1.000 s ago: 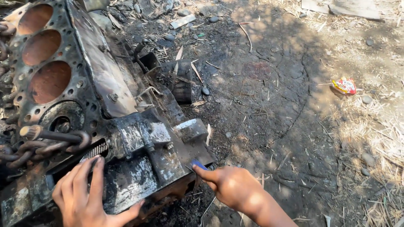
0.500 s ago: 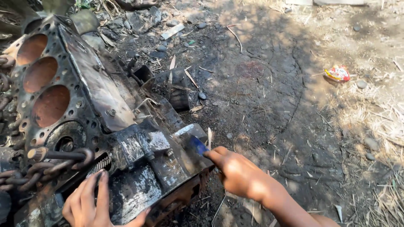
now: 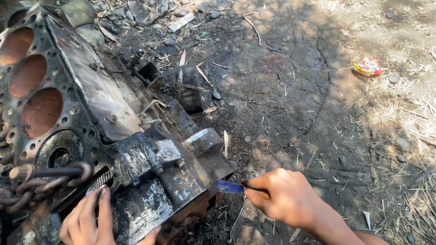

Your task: Scraping residue and old gasket material off an engine block using a metal scraper

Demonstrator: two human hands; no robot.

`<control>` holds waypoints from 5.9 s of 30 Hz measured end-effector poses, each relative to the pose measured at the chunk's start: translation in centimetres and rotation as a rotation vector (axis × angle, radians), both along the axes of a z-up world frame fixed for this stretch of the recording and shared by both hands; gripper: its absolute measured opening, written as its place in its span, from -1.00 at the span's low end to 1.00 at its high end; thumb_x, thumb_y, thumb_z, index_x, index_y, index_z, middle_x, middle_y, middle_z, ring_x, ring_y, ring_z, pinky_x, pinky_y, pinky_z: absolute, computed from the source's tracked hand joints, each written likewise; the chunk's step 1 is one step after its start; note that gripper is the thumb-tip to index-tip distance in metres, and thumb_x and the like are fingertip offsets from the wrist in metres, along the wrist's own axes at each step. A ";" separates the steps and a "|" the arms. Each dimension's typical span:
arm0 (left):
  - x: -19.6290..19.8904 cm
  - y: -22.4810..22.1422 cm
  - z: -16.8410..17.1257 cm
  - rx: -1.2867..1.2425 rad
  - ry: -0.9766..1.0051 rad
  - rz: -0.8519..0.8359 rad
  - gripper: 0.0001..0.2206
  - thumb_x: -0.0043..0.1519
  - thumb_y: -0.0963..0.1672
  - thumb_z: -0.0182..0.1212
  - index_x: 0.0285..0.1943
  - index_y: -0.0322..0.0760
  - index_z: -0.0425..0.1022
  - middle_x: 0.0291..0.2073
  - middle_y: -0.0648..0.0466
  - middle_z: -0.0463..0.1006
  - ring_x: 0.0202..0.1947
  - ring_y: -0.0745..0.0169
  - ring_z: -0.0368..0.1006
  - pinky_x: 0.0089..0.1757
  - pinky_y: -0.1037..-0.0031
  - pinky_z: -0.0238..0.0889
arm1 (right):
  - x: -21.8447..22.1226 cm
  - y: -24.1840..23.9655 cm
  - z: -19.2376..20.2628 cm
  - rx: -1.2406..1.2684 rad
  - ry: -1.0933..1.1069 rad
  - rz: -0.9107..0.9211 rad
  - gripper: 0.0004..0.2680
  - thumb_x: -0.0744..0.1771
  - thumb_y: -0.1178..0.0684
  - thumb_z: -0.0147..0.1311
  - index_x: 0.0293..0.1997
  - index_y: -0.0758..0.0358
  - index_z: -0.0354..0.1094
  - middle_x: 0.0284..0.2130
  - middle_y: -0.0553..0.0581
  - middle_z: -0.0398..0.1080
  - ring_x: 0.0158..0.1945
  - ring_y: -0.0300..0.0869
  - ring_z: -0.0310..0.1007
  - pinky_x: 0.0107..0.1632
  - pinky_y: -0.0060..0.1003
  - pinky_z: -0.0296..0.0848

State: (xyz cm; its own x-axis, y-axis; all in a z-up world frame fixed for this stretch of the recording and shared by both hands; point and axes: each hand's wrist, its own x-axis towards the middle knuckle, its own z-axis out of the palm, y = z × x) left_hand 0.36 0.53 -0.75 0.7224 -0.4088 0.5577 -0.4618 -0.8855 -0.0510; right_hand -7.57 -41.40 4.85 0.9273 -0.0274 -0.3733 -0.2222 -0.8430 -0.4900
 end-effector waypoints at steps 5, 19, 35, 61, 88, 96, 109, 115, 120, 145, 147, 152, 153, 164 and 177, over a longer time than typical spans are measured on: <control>-0.4 -1.1 0.8 -0.049 -0.023 -0.008 -0.06 0.07 0.24 0.33 0.52 -0.48 0.62 0.45 -0.26 0.62 0.45 -0.27 0.50 0.49 -0.04 0.08 | 0.1 0.3 -0.3 -0.015 0.032 0.066 -0.87 0.36 -0.16 0.18 -0.34 -0.12 0.57 -0.62 -0.09 0.55 -0.56 0.01 0.40 -0.38 -0.06 0.37; 2.6 3.3 -2.3 -0.081 0.055 0.052 -0.69 0.42 -0.24 0.47 0.34 -0.52 0.70 0.20 -0.23 0.80 0.01 -0.09 0.72 0.13 0.26 0.47 | -0.2 1.4 -0.9 0.011 -0.066 0.004 -0.87 0.37 -0.11 0.17 -0.32 -0.12 0.61 -0.67 -0.10 0.54 -0.65 -0.04 0.37 -0.45 -0.07 0.35; 1.7 2.8 -1.8 0.143 -0.114 -0.052 -0.58 0.35 -0.33 0.50 0.43 -0.44 0.69 0.36 -0.27 0.73 0.31 -0.14 0.69 0.34 0.15 0.46 | -2.0 3.8 -2.3 -0.018 0.039 -0.124 -0.91 0.32 -0.09 0.17 -0.33 -0.24 0.61 -0.60 -0.20 0.62 -0.55 -0.08 0.55 -0.34 -0.14 0.53; 5.3 5.1 -5.4 -0.376 0.141 -0.030 -0.81 0.41 -0.30 0.44 0.17 -0.62 0.69 -0.04 -0.32 0.77 -0.10 -0.10 0.72 0.05 0.26 0.53 | 2.2 1.1 -0.4 0.300 -0.253 -0.111 -0.69 0.27 0.03 0.21 0.12 0.16 0.55 -0.15 0.07 0.67 -0.21 -0.05 0.61 -0.11 -0.11 0.59; 5.8 5.4 -5.9 -0.304 0.253 0.165 -0.83 0.37 -0.19 0.44 0.06 -0.45 0.76 -0.12 -0.16 0.81 -0.32 0.05 0.72 -0.15 0.38 0.52 | 18.3 7.7 -0.5 1.363 -0.629 -0.580 -0.63 0.41 -0.30 0.17 -0.34 0.15 0.15 -0.68 -0.04 0.22 -0.73 -0.33 0.10 -0.68 -0.35 0.12; 8.0 12.8 -18.5 -0.338 0.415 0.242 -0.75 0.31 -0.14 0.41 0.15 -0.27 0.78 -0.01 0.06 0.84 0.19 0.04 0.74 0.29 0.30 0.47 | 20.7 10.2 -3.4 1.283 -0.606 -0.575 -0.64 0.49 -0.17 0.12 -0.43 0.17 0.22 -0.74 -0.08 0.21 -0.82 -0.26 0.14 -0.78 -0.28 0.22; 7.2 11.1 -15.9 -0.358 0.252 0.183 -0.76 0.21 -0.16 0.51 0.05 -0.29 0.80 -0.13 -0.03 0.82 0.01 0.03 0.75 0.19 0.25 0.52 | 21.3 9.7 -2.2 1.363 -0.439 -0.766 -0.65 0.49 -0.13 0.13 -0.42 0.07 0.08 -0.73 -0.11 0.06 -0.75 -0.32 -0.08 -0.70 -0.29 -0.11; 6.5 9.7 -14.6 -0.366 0.301 0.227 -0.77 0.23 -0.19 0.50 0.05 -0.33 0.80 -0.10 -0.01 0.82 0.04 0.06 0.74 0.27 0.27 0.49 | 20.8 10.7 -3.5 1.212 -0.459 -0.698 -0.71 0.48 -0.09 0.15 -0.34 0.18 0.21 -0.71 -0.06 0.20 -0.80 -0.29 0.06 -0.77 -0.27 0.12; 5.9 7.7 -10.4 -0.302 0.333 0.237 -0.79 0.23 -0.22 0.51 0.03 -0.38 0.81 -0.18 -0.16 0.81 -0.05 -0.01 0.77 0.10 0.28 0.59 | 20.1 11.5 -3.6 1.225 -0.367 -0.639 -0.71 0.48 -0.12 0.15 -0.29 0.18 0.19 -0.69 -0.10 0.14 -0.76 -0.31 0.05 -0.72 -0.31 0.10; 5.0 8.2 -10.9 -0.317 0.300 0.252 -0.75 0.25 -0.13 0.51 0.10 -0.28 0.82 -0.10 -0.09 0.81 -0.01 0.03 0.73 0.12 0.27 0.46 | 20.3 12.3 -1.8 1.163 -0.319 -0.869 -0.78 0.46 -0.08 0.20 -0.16 0.21 0.29 -0.68 -0.11 0.13 -0.74 -0.30 0.00 -0.69 -0.27 0.03; 5.9 8.1 -11.9 -0.343 0.240 0.163 -0.77 0.27 -0.14 0.52 0.06 -0.32 0.82 -0.10 -0.08 0.81 -0.13 0.06 0.72 -0.01 0.33 0.45 | 21.0 12.0 -1.7 1.010 -0.303 -0.823 -0.76 0.47 -0.08 0.18 -0.24 0.24 0.29 -0.65 0.00 0.19 -0.73 -0.23 0.07 -0.65 -0.22 0.11; 5.3 6.1 -7.2 -0.302 0.174 0.139 -0.81 0.31 -0.19 0.58 0.06 -0.36 0.81 -0.13 -0.11 0.81 -0.22 0.05 0.70 -0.07 0.32 0.47 | 19.9 13.1 -4.6 1.084 -0.285 -0.836 -0.73 0.45 -0.05 0.25 -0.33 0.23 0.28 -0.66 0.01 0.23 -0.72 -0.26 0.10 -0.62 -0.26 0.08; 5.4 7.1 -10.0 -0.312 0.163 0.126 -0.81 0.31 -0.19 0.58 0.06 -0.36 0.81 -0.13 -0.11 0.81 -0.22 0.05 0.70 -0.07 0.32 0.47 | 20.4 12.3 -3.3 1.080 -0.306 -0.836 -0.73 0.45 -0.05 0.25 -0.33 0.23 0.28 -0.66 0.01 0.23 -0.72 -0.26 0.10 -0.62 -0.26 0.08; 4.9 6.2 -8.3 -0.282 0.075 0.124 -0.75 0.35 -0.21 0.65 0.17 -0.38 0.77 -0.03 -0.06 0.82 0.00 0.02 0.73 0.12 0.25 0.43 | 19.3 11.4 0.9 1.068 -0.316 -0.855 -0.76 0.51 -0.11 0.05 -0.20 0.20 0.32 -0.72 -0.09 0.12 -0.79 -0.32 -0.02 -0.77 -0.28 -0.13; 4.2 5.8 -6.7 -0.033 -0.079 0.073 -0.71 0.48 -0.18 0.63 0.35 -0.29 0.74 0.21 0.11 0.80 0.23 0.18 0.65 0.27 0.24 0.39 | 18.8 11.1 -2.5 1.041 -0.386 -0.904 -0.88 0.51 0.03 0.06 0.01 0.25 0.29 -0.57 -0.07 0.22 -0.74 -0.31 0.04 -0.73 -0.32 0.13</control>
